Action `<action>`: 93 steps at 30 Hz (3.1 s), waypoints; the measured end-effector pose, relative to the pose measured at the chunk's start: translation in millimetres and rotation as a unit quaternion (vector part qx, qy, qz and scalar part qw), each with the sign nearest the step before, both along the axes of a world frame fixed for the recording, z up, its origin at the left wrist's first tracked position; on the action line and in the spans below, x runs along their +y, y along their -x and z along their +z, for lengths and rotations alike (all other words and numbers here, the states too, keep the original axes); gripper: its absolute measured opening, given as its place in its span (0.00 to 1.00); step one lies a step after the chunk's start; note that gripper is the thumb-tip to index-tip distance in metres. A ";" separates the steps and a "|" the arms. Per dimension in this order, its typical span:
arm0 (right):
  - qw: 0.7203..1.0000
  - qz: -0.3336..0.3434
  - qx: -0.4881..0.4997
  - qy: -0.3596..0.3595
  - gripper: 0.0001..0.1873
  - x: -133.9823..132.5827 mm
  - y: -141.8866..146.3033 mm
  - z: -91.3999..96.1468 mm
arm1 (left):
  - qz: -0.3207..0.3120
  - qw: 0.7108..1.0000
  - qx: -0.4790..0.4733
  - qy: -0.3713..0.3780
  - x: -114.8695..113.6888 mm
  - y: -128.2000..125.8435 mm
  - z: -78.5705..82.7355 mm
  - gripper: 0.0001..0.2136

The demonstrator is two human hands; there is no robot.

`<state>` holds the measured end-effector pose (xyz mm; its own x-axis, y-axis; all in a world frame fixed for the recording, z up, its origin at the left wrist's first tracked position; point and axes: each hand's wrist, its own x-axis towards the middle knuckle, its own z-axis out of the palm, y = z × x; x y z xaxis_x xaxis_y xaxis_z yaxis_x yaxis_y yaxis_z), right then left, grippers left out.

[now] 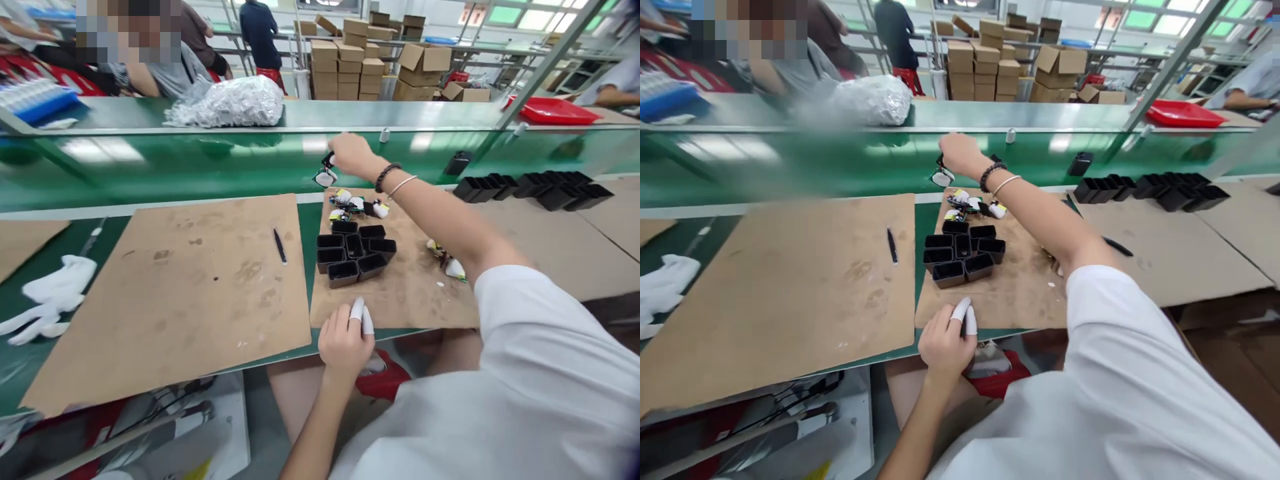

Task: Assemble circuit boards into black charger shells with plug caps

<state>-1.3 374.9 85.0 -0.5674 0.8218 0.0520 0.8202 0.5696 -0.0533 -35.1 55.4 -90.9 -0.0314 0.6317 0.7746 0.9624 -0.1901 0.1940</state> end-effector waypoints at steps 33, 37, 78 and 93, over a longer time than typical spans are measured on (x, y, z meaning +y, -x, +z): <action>0.992 -0.069 -0.048 0.099 0.15 -258.6 -167.5 -65.0 | 0.036 0.983 -0.154 0.091 10.9 6.9 30.1 0.28; 0.991 -0.030 -0.055 0.116 0.21 -248.7 -169.4 -66.0 | 0.043 0.948 -0.265 0.172 30.4 12.4 34.9 0.39; 0.562 -0.117 0.653 0.494 0.26 -274.2 -179.0 -113.8 | -0.194 0.853 -0.351 0.333 18.4 13.4 49.1 0.31; 0.743 0.078 0.646 0.158 0.15 -301.3 -155.9 -76.7 | -0.182 0.939 -0.226 0.182 -22.9 -12.1 112.6 0.23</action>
<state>154.6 73.6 8.3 -0.3021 0.8378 0.4549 -0.1064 0.4445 -0.8894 -22.9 32.5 21.7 -0.0351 0.8852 0.4640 0.6502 -0.3323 0.6832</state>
